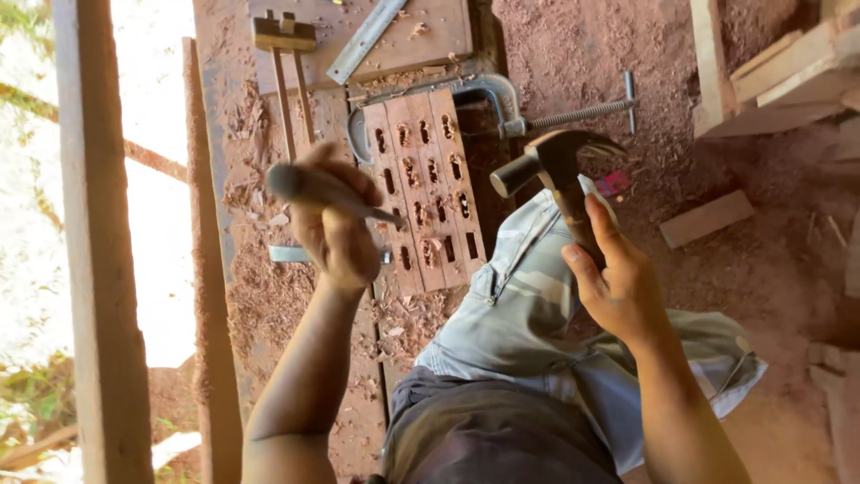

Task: Using a hammer and chisel to carve mortises into a wooden block clamped to a workbench.

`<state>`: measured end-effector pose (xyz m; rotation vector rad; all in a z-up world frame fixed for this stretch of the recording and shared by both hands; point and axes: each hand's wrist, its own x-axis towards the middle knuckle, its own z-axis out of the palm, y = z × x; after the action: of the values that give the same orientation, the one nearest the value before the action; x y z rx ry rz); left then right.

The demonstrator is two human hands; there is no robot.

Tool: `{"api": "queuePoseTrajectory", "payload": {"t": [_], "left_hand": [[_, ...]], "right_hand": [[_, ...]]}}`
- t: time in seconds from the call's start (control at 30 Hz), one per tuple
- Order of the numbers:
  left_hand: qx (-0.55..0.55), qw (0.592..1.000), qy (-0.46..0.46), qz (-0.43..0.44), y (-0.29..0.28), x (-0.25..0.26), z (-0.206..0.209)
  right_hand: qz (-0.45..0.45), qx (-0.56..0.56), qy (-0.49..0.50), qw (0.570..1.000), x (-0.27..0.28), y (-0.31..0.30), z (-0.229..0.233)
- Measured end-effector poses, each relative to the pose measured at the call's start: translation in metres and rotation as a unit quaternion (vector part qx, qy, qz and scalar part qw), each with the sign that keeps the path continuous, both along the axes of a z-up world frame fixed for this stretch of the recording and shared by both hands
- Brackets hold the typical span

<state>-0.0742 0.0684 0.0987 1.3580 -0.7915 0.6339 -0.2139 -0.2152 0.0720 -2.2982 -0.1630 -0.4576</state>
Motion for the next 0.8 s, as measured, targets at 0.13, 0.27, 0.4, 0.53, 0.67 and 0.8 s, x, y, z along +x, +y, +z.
{"api": "queuePoseTrajectory", "payload": {"t": [0.13, 0.27, 0.4, 0.53, 0.67, 0.8], "left_hand": [[-0.053, 0.996, 0.069, 0.019, -0.023, -0.008, -0.038], [-0.118, 0.989, 0.088, 0.03, -0.034, -0.024, -0.097], [-0.054, 0.991, 0.12, 0.027, -0.036, -0.047, -0.094], [-0.017, 0.961, 0.269, -0.063, -0.027, -0.049, -0.048], [-0.04, 0.979, 0.2, -0.013, -0.021, -0.034, -0.029], [-0.083, 0.979, 0.184, -0.007, -0.023, -0.034, -0.04]], "right_hand": [[-0.004, -0.019, 0.012, 1.0, 0.0, 0.001, 0.004], [-0.024, -0.032, 0.046, 0.998, 0.0, 0.007, 0.012], [-0.028, -0.045, 0.055, 0.997, 0.001, 0.013, 0.016], [-0.028, -0.051, 0.054, 0.997, -0.002, 0.011, 0.012], [-0.023, -0.065, 0.049, 0.996, -0.006, 0.0, -0.003], [-0.026, -0.061, 0.052, 0.996, -0.009, 0.0, -0.004]]}}
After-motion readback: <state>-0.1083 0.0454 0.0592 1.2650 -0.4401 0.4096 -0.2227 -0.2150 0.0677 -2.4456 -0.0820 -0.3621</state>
